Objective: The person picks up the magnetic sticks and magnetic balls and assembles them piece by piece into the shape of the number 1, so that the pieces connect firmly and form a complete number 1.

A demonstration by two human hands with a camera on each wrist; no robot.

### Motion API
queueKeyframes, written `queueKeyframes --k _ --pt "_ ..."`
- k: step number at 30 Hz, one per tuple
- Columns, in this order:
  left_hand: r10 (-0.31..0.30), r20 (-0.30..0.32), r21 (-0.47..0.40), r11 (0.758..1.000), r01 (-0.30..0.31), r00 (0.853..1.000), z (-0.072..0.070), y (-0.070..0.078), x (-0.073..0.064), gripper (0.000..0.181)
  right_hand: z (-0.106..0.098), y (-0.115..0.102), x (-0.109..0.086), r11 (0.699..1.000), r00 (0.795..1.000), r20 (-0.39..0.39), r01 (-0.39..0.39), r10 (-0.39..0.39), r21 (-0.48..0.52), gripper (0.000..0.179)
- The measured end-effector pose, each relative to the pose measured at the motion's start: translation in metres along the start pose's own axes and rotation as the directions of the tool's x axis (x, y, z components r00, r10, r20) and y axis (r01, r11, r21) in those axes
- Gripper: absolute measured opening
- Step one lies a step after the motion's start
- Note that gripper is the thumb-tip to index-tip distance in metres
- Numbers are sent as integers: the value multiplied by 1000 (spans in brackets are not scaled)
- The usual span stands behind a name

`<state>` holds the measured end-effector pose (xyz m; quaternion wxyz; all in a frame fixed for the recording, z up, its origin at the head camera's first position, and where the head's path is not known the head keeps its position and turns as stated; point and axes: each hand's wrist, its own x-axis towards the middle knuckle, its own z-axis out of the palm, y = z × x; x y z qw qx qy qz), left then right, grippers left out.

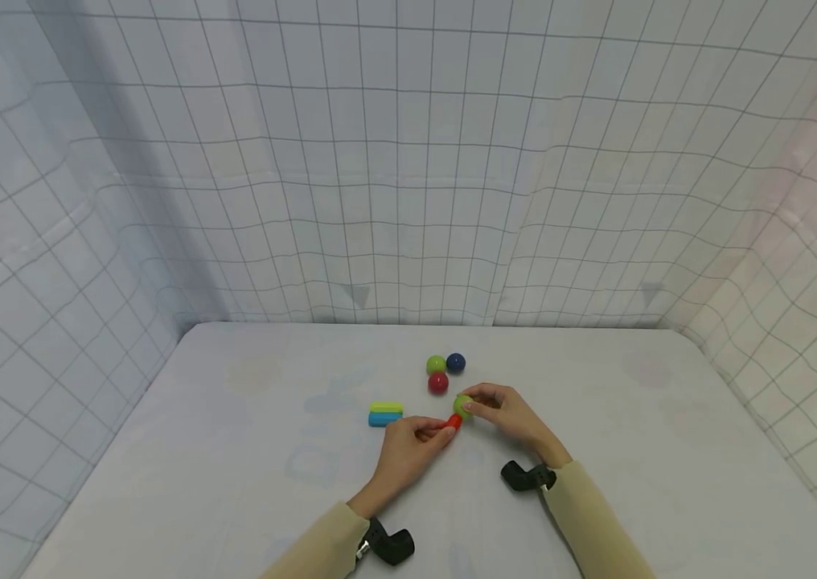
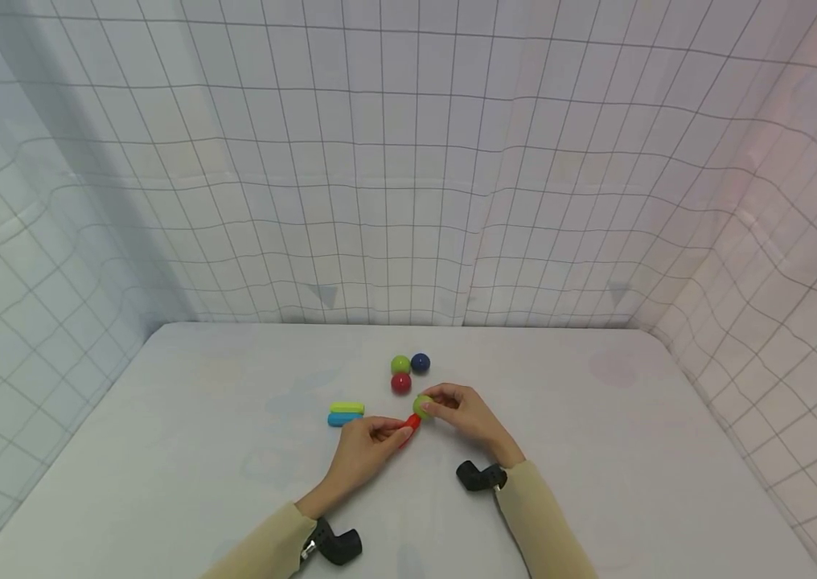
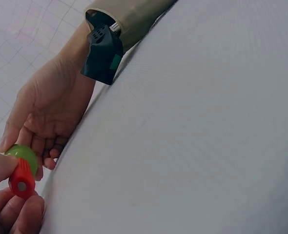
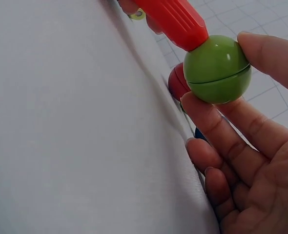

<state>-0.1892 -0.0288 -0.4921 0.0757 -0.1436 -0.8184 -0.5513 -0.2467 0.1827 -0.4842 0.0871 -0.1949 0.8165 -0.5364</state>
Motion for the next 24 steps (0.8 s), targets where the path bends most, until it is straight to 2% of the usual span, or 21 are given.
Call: queueKeyframes --k 13,21,24 --pt "-18 -3 -19 1000 18 1000 1 0 1 22 6 2 1 997 999 -42 -3 -1 -72 22" --pt "-24 6 -12 1000 24 1000 1 -1 1 22 7 1 2 999 998 -57 -18 16 -47 23" --pt "-9 4 -5 1000 9 1000 1 -2 1 21 8 1 2 999 998 -65 -22 20 -40 27"
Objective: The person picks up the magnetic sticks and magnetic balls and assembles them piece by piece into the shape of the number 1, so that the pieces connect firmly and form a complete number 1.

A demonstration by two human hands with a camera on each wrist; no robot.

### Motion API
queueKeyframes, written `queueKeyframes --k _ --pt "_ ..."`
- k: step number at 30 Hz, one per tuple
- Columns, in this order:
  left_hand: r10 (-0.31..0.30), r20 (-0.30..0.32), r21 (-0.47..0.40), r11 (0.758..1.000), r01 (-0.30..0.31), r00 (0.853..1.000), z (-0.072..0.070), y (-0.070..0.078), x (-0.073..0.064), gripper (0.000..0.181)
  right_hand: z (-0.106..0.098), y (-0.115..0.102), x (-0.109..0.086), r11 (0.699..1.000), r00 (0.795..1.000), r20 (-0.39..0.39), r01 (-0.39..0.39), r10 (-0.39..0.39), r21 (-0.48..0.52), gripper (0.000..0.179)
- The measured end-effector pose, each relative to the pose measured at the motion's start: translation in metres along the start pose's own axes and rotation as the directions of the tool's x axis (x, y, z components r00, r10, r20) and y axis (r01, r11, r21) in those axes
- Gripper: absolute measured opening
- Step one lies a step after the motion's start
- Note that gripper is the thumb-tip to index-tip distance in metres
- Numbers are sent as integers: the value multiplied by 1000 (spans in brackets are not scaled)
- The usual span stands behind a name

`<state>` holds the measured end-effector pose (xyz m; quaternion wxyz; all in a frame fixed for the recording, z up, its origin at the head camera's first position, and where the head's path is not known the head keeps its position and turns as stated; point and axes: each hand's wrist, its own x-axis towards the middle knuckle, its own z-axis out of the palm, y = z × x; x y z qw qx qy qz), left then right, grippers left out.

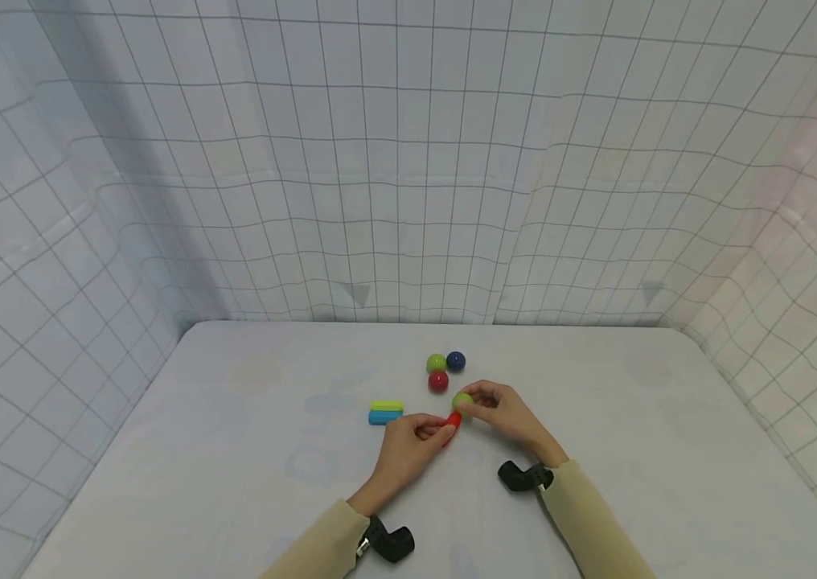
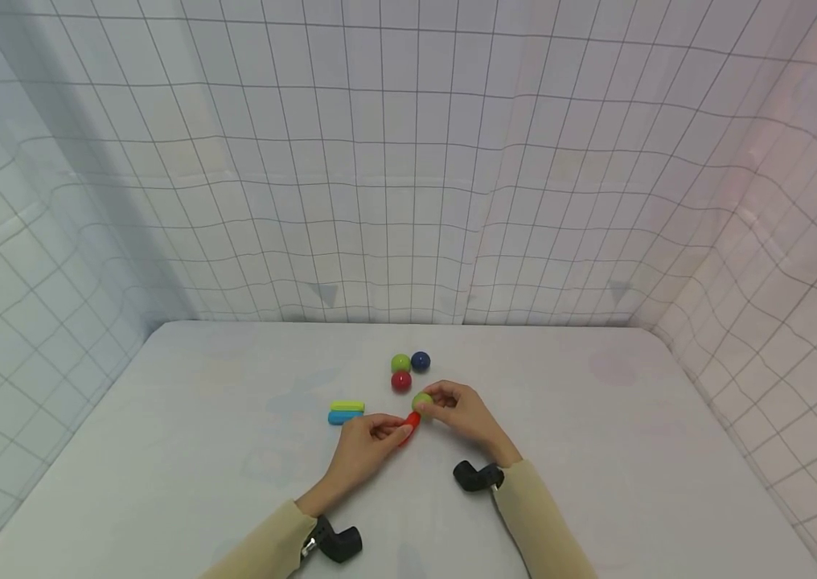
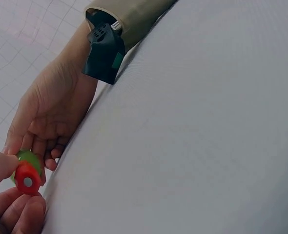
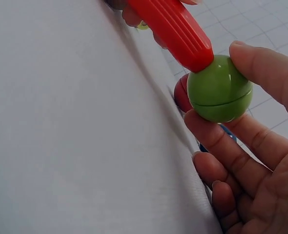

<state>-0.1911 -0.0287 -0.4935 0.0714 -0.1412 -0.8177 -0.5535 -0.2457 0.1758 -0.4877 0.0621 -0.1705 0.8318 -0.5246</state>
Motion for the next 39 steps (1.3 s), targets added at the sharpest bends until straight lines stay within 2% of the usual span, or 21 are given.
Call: queueKeyframes --k 5,15,26,35,39 --pt "26 -6 13 1000 -26 1000 -1 0 0 19 -1 -1 1 1000 1000 -15 3 -3 -9 29" --pt "7 -22 32 999 -6 1000 0 -1 0 14 -2 -1 0 999 1000 -16 -8 7 -38 34" --pt "50 -29 16 999 -50 998 -2 1 1 15 -2 1 1 1000 999 -32 -5 4 -29 33" --pt "71 -86 15 997 -70 994 -8 9 5 15 0 1 0 999 998 -47 -41 39 -26 33" --pt "91 -94 35 996 -88 991 -10 11 9 20 1 2 0 998 998 -46 -45 43 -37 32"
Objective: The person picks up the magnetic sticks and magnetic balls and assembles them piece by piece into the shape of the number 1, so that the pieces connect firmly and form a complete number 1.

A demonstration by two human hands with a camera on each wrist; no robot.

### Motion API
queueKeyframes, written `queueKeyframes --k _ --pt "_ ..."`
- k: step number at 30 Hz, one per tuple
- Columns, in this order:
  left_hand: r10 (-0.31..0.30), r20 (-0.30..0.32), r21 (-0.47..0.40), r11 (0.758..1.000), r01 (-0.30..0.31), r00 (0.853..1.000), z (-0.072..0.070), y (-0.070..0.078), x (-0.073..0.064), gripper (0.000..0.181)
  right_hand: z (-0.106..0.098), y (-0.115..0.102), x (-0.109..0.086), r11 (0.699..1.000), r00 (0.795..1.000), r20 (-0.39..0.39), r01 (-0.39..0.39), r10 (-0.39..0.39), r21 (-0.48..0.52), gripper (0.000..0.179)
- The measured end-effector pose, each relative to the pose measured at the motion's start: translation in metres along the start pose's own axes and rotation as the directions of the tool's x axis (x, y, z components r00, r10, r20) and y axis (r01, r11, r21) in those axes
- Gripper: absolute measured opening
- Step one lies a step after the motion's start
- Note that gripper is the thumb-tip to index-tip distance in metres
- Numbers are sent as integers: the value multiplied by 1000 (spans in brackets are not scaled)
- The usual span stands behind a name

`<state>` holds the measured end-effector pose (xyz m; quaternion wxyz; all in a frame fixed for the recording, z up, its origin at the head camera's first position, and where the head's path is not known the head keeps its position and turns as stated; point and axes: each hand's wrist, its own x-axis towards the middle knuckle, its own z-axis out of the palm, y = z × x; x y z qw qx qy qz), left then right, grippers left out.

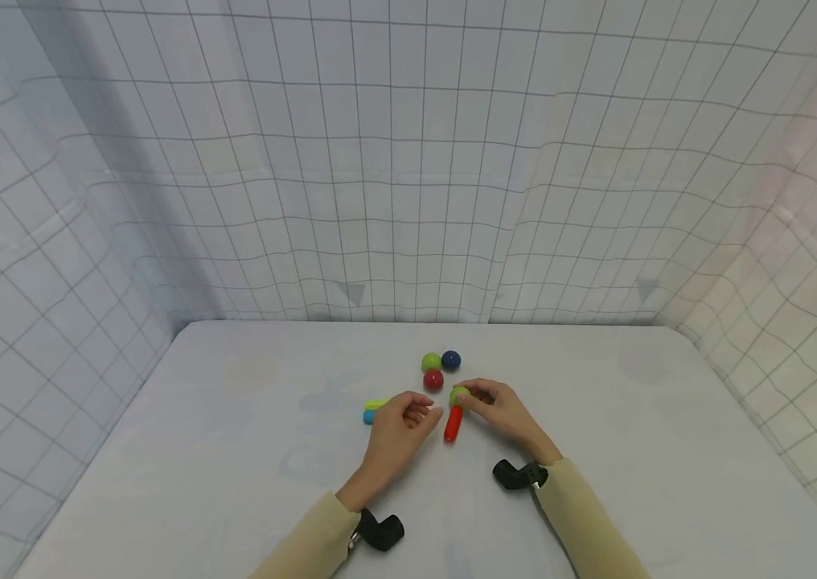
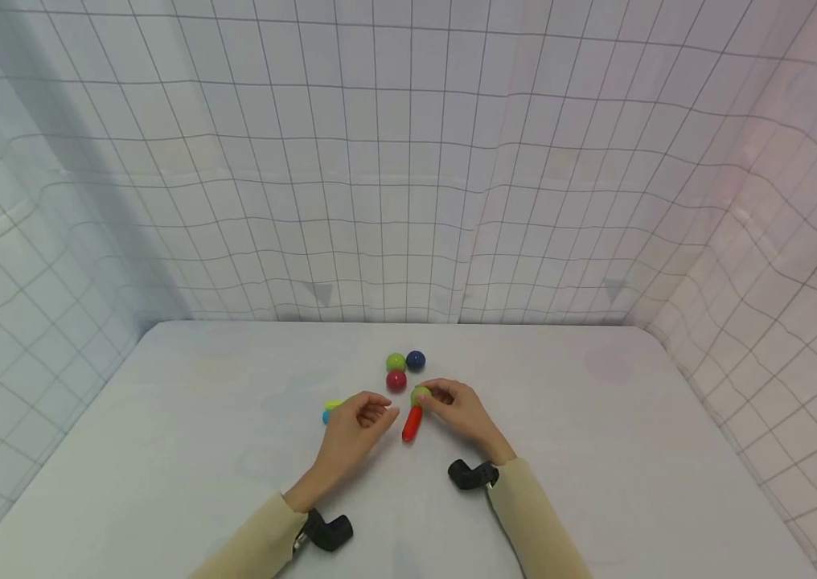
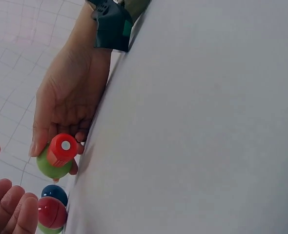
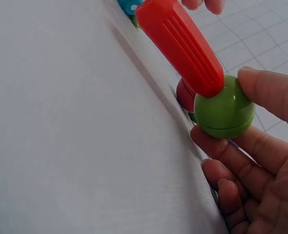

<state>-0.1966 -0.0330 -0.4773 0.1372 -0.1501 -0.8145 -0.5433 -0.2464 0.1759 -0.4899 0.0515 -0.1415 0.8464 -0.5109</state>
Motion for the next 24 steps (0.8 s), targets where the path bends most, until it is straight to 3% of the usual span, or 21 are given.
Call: queueKeyframes --k 6,11,15,19,24 --pt "30 5 50 998 -30 1000 -2 2 10 30 -1 2 0 1000 1000 12 5 -5 7 34" --pt "71 -25 123 990 -68 997 -2 4 23 28 -2 3 1 1000 1000 17 16 -16 6 35" --pt "66 -48 217 975 -54 997 -1 1 33 31 -2 4 1 1000 999 21 25 -26 7 33" --pt "50 -75 337 941 -22 996 2 -1 40 37 -1 4 1 999 999 14 33 -33 15 31" --pt "45 -99 496 868 10 994 5 -3 48 43 0 5 2 999 999 5 39 -39 9 31"
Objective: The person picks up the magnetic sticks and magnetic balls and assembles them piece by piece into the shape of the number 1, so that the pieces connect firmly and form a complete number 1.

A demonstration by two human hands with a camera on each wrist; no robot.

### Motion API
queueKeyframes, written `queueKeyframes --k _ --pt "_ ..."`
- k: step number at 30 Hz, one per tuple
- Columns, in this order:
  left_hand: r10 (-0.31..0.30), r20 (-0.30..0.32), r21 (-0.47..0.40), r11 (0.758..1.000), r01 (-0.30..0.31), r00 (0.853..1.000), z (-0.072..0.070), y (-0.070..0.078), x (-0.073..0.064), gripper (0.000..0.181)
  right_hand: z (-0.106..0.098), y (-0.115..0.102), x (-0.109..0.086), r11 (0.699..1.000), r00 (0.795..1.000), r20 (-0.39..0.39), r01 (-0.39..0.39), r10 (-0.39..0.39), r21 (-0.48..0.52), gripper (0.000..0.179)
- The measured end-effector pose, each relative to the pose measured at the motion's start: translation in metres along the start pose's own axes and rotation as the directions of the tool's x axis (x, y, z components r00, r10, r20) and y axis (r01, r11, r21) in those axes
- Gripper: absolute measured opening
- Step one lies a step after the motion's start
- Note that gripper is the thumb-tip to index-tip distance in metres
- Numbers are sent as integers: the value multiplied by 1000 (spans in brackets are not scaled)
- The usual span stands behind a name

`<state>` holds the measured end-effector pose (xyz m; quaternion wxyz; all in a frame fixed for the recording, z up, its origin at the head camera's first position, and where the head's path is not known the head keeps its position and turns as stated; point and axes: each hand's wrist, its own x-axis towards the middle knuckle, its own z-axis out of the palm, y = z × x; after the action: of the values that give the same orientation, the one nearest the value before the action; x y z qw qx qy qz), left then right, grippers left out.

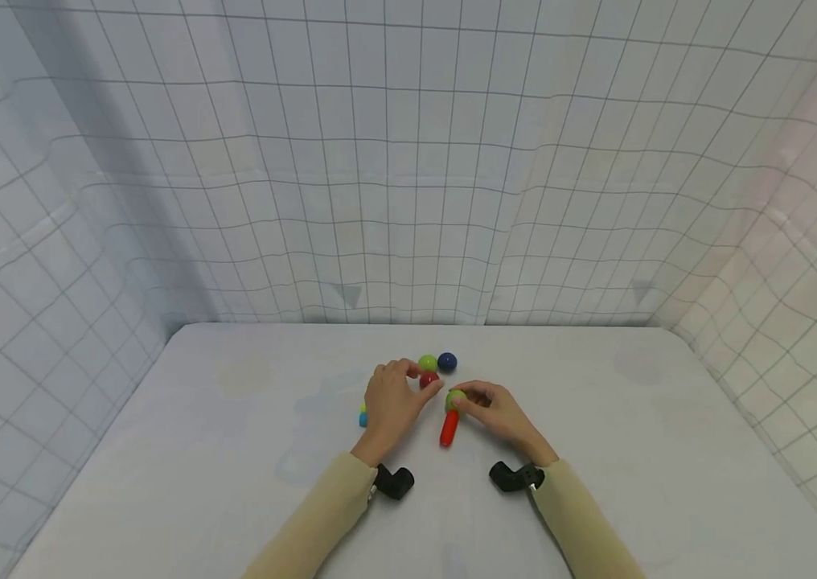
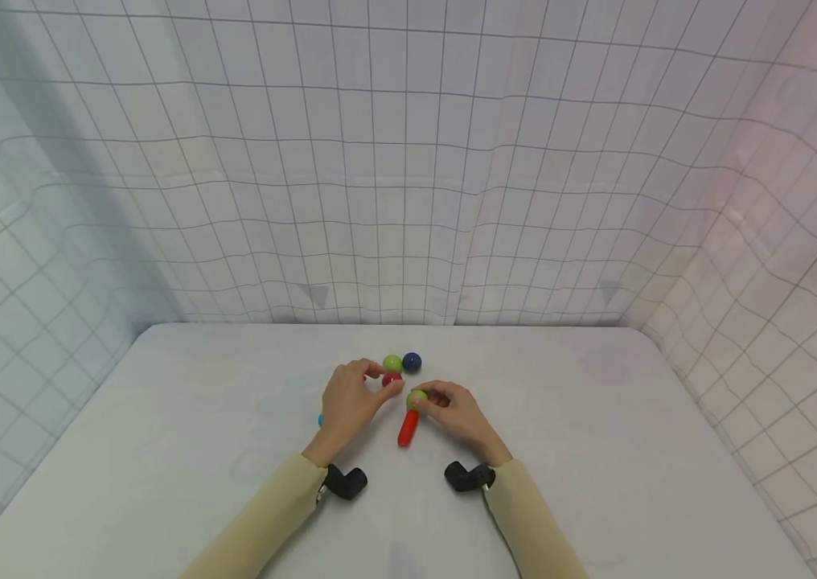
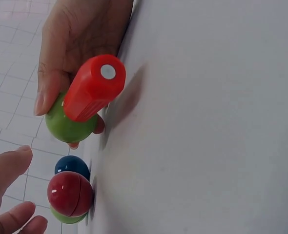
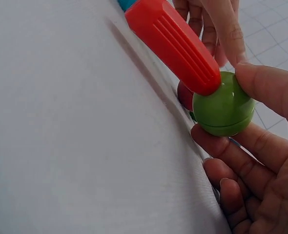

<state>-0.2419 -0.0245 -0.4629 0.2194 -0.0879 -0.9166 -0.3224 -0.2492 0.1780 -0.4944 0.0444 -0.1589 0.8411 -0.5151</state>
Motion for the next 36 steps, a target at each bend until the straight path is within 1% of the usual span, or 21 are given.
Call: queueKeyframes --k 1,5,7,8,11,13,18,23,28,34,36 --pt "-3 4 31 1000 3 1000 0 1 1 44 0 -5 -2 1000 1000 3 -1 1 -3 30" --pt "-35 44 137 990 29 998 2 2 5 47 -1 -7 -3 1000 1000 9 6 -5 -15 32" --pt "-49 57 169 985 39 997 2 2 7 48 0 -8 -3 1000 1000 11 5 -4 -19 31" --pt "-57 62 183 982 45 996 3 1 7 49 1 -4 -1 1000 1000 9 9 -9 -25 31" --pt "-73 72 205 977 57 995 5 -2 8 51 2 -10 -2 999 1000 4 20 -20 -47 29" --pt "-86 83 216 974 66 993 6 -3 9 52 1 -21 -6 998 999 7 39 -38 -52 27" --pt "-117 117 222 971 89 986 8 -4 10 53 -2 -46 -14 998 999 20 41 -40 -37 26" --pt "-135 128 221 970 104 983 10 -5 11 50 -3 -51 -16 998 999 19 40 -39 -46 26" --pt "-136 121 187 976 112 983 10 -4 11 47 -5 -47 -14 997 999 21 43 -42 -60 26" --pt "-129 106 150 982 113 986 9 -4 10 43 -2 -16 -3 998 999 4 49 -49 -50 26" --pt "-123 106 143 984 107 987 8 -4 9 42 -1 -9 -2 999 999 -2 35 -35 -41 26"
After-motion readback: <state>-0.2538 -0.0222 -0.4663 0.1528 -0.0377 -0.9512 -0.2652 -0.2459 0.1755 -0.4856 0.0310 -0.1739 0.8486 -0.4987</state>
